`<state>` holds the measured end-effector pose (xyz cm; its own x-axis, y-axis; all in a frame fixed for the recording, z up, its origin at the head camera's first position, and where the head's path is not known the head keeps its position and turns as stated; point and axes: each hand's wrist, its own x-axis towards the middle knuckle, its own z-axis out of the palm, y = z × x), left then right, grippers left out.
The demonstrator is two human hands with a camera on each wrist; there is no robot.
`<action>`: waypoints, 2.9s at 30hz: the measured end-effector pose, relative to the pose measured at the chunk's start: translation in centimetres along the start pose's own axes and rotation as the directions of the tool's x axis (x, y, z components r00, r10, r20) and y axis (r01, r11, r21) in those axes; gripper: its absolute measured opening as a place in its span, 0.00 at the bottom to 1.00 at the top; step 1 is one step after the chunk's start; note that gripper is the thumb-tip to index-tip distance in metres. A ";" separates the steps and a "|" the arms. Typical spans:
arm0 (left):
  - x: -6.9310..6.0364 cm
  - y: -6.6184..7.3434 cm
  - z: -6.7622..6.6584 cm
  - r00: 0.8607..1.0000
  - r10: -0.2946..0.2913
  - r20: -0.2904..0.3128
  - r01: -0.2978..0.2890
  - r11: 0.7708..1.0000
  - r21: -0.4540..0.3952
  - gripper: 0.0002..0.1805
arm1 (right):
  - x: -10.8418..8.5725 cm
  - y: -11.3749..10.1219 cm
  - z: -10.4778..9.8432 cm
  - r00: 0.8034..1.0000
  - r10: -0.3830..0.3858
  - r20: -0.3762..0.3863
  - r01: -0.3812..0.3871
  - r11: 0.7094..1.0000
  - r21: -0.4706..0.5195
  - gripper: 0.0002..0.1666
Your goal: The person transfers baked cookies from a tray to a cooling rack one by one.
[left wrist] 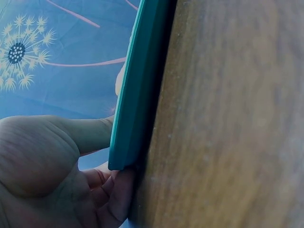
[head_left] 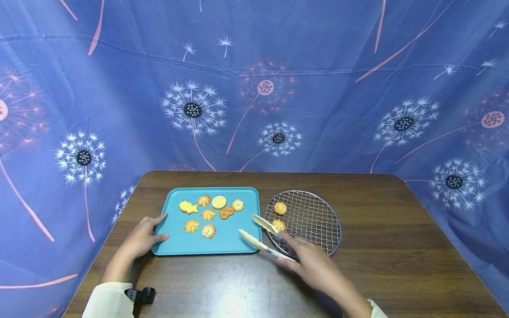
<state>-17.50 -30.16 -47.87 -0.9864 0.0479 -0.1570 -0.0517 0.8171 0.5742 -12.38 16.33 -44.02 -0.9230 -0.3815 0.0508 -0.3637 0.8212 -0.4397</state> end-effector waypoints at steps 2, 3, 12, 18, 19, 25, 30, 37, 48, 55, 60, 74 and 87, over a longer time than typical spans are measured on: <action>0.0 0.0 0.0 1.000 0.001 0.004 -0.001 1.000 0.002 0.40 | 0.1 -0.1 0.0 1.000 -0.008 0.002 0.008 1.000 0.007 0.43; 0.0 0.0 0.0 1.000 0.003 0.004 -0.003 1.000 0.002 0.40 | 0.1 -0.2 0.1 1.000 -0.010 0.004 0.010 1.000 0.010 0.43; 0.1 -0.2 0.0 1.000 0.020 0.000 -0.020 1.000 0.005 0.40 | 0.5 -0.6 0.5 0.999 -0.028 0.021 0.027 0.999 0.019 0.43; 0.1 -0.4 0.1 0.999 0.043 -0.004 -0.043 0.999 -0.005 0.40 | 0.8 -1.1 0.7 0.999 -0.037 0.023 0.037 0.999 0.031 0.42; 0.2 -0.4 0.1 0.999 0.043 -0.005 -0.043 0.999 -0.005 0.40 | 0.8 -1.2 0.7 0.999 -0.037 0.024 0.037 0.999 0.032 0.42; 0.3 -0.6 0.1 0.999 0.040 -0.002 -0.040 0.999 -0.002 0.40 | 1.1 -1.5 1.0 0.999 -0.038 0.029 0.037 0.999 0.029 0.43; 0.3 -0.6 0.1 0.999 0.037 -0.001 -0.037 0.999 -0.008 0.40 | 1.3 -1.8 1.4 0.999 -0.044 0.029 0.044 0.999 0.024 0.44; 0.4 -0.5 0.1 1.000 0.026 0.003 -0.026 1.000 -0.006 0.41 | 1.7 -2.3 1.7 0.998 -0.061 0.031 0.060 0.998 0.036 0.46; 0.4 -0.6 0.1 1.000 0.027 0.002 -0.027 1.000 0.000 0.41 | 2.3 -2.9 2.3 0.996 -0.080 0.049 0.078 0.996 0.039 0.46; 0.5 -0.7 0.1 1.000 0.026 -0.002 -0.026 1.000 0.004 0.41 | 2.8 -3.5 2.6 0.994 -0.093 0.059 0.091 0.995 0.041 0.46; 0.4 -0.6 0.1 1.000 0.023 -0.001 -0.023 1.000 0.005 0.41 | 3.1 -3.9 2.8 0.993 -0.104 0.055 0.101 0.994 0.046 0.46; 0.2 -0.4 0.0 1.000 0.016 0.005 -0.016 1.000 -0.002 0.40 | 4.1 -5.3 3.3 0.991 -0.098 0.095 0.095 0.995 0.036 0.47; 0.0 -0.2 0.0 1.000 0.006 0.001 -0.006 1.000 -0.015 0.40 | 5.1 -6.1 4.1 0.988 -0.094 0.125 0.097 0.995 -0.018 0.47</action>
<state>-17.50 -30.36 -47.98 -0.9866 0.0529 -0.1544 -0.0485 0.8082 0.5869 -14.37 7.67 -44.73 -0.8616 -0.5072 -0.0203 -0.4540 0.7879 -0.4162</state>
